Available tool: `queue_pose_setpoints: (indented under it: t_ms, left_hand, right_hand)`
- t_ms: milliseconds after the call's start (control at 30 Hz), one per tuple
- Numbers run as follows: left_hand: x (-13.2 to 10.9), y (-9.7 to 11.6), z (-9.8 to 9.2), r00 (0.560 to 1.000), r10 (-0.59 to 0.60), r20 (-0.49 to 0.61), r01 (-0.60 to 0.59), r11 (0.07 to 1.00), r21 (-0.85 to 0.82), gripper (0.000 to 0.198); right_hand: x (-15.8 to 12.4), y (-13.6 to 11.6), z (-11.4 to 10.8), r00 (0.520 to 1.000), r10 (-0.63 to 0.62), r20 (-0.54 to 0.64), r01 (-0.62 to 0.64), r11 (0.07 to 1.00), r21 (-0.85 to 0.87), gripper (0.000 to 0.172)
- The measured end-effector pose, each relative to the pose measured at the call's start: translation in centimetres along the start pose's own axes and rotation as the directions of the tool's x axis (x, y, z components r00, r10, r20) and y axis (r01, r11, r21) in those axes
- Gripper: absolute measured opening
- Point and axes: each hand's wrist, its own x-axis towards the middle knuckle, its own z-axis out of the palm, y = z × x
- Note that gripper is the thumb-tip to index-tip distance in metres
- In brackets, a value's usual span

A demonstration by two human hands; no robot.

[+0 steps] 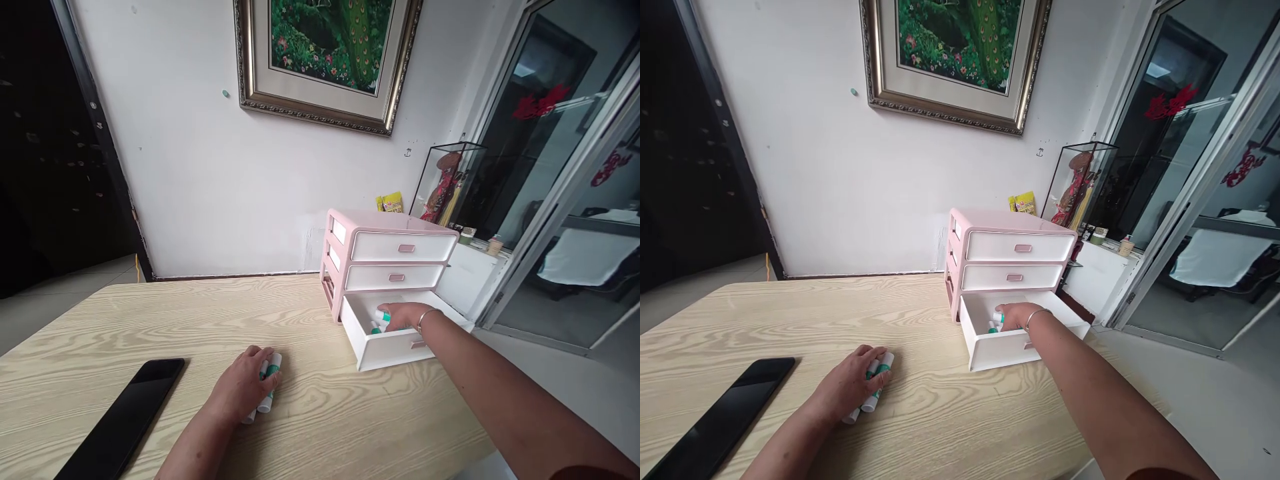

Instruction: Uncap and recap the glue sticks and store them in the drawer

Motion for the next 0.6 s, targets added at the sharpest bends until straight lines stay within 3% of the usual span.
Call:
queue_pose_setpoints:
  t_ms: [100,233,433,600]
  left_hand:
    - [0.1,0.0,-0.1,1.0,-0.006,0.004,0.006,1.0,-0.008,0.043]
    - [-0.1,0.0,0.0,1.0,0.013,-0.002,-0.013,1.0,-0.022,0.042]
    - [-0.1,-0.4,0.3,1.0,0.005,-0.011,-0.005,1.0,-0.027,0.043]
    - [0.0,-0.4,0.6,1.0,-0.01,-0.023,0.009,0.999,-0.033,0.043]
  right_hand:
    - [0.4,-0.9,0.6,0.99,0.018,0.142,-0.012,0.999,-0.045,0.089]
    - [0.6,-1.8,1.3,0.976,0.071,0.206,-0.043,0.99,-0.137,0.083]
    - [0.5,-2.2,1.2,0.974,0.112,0.197,-0.07,0.976,-0.207,0.057]
    - [0.1,-1.9,1.3,0.995,0.046,0.09,-0.027,0.98,-0.199,0.033]
